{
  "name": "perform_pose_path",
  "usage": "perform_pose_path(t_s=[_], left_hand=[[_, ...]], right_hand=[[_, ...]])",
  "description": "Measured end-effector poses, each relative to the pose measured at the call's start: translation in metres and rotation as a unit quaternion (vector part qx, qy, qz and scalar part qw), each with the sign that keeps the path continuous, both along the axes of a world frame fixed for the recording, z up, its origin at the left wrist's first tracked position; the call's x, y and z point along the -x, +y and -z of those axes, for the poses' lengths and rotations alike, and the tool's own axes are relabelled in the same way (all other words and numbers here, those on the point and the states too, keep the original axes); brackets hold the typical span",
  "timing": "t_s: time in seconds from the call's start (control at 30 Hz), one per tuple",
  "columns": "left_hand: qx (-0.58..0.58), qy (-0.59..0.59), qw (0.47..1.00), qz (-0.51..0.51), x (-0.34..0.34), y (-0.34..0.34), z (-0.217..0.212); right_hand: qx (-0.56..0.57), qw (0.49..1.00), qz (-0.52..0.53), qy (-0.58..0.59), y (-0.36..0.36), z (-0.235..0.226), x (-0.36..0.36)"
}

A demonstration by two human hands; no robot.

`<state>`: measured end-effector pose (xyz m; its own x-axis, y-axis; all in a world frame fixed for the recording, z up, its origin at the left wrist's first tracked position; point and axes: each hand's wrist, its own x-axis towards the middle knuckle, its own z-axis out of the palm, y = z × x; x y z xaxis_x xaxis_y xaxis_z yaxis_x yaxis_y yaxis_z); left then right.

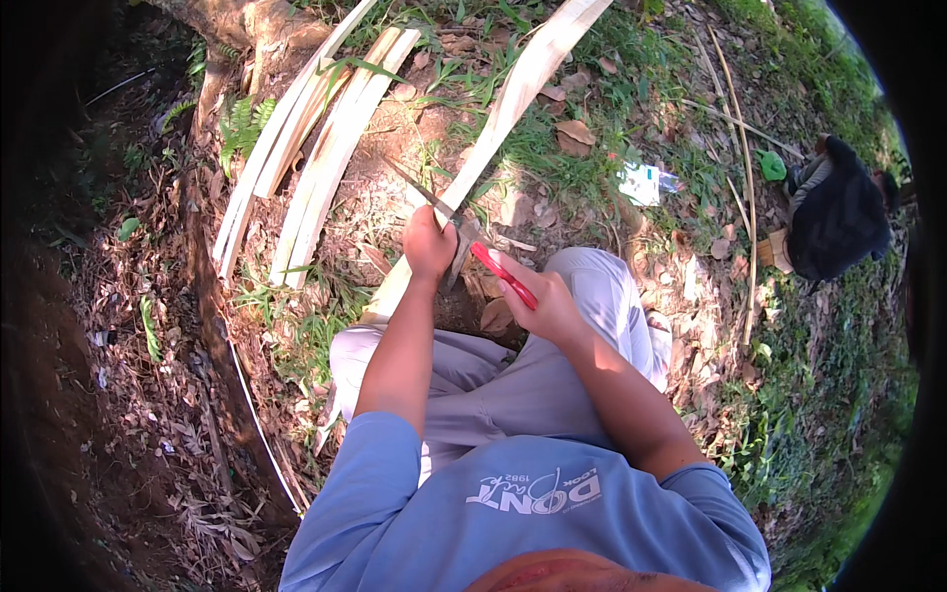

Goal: The person sits on the ground in a forest and uses a red-handled machete to shave thin strips from a long piece of light-colored wood. The person repeatedly slices along the length of the wood to create thin shavings, which fall to the ground. A black dog is visible in the background.

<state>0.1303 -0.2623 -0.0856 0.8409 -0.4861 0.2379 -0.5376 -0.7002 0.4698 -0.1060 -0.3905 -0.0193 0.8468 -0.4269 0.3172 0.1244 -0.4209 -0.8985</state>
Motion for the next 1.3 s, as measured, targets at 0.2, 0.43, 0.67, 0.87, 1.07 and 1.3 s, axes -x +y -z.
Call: perform_pose_path(t_s=[0.2,0.43,0.67,0.87,1.07,1.3], left_hand=[[-0.087,0.049,0.995,-0.026,-0.015,-0.003,0.020],[-0.036,0.075,0.996,0.036,-0.030,0.004,0.030],[-0.038,0.035,0.995,0.087,-0.031,-0.019,0.021],[-0.030,0.069,0.997,0.006,-0.040,-0.002,0.030],[-0.140,0.077,0.981,-0.111,-0.016,-0.030,-0.006],[-0.152,0.104,0.975,-0.121,-0.014,-0.035,-0.016]], right_hand=[[0.027,1.000,-0.003,-0.015,-0.004,-0.010,-0.005],[0.040,0.999,0.019,-0.031,-0.003,-0.014,0.002],[-0.003,0.999,0.034,-0.037,-0.024,-0.010,0.001],[-0.011,0.997,-0.003,-0.078,-0.018,0.003,-0.012],[0.045,0.998,-0.046,0.021,-0.024,-0.015,-0.004],[0.060,0.995,-0.055,0.056,-0.025,-0.033,0.045]])
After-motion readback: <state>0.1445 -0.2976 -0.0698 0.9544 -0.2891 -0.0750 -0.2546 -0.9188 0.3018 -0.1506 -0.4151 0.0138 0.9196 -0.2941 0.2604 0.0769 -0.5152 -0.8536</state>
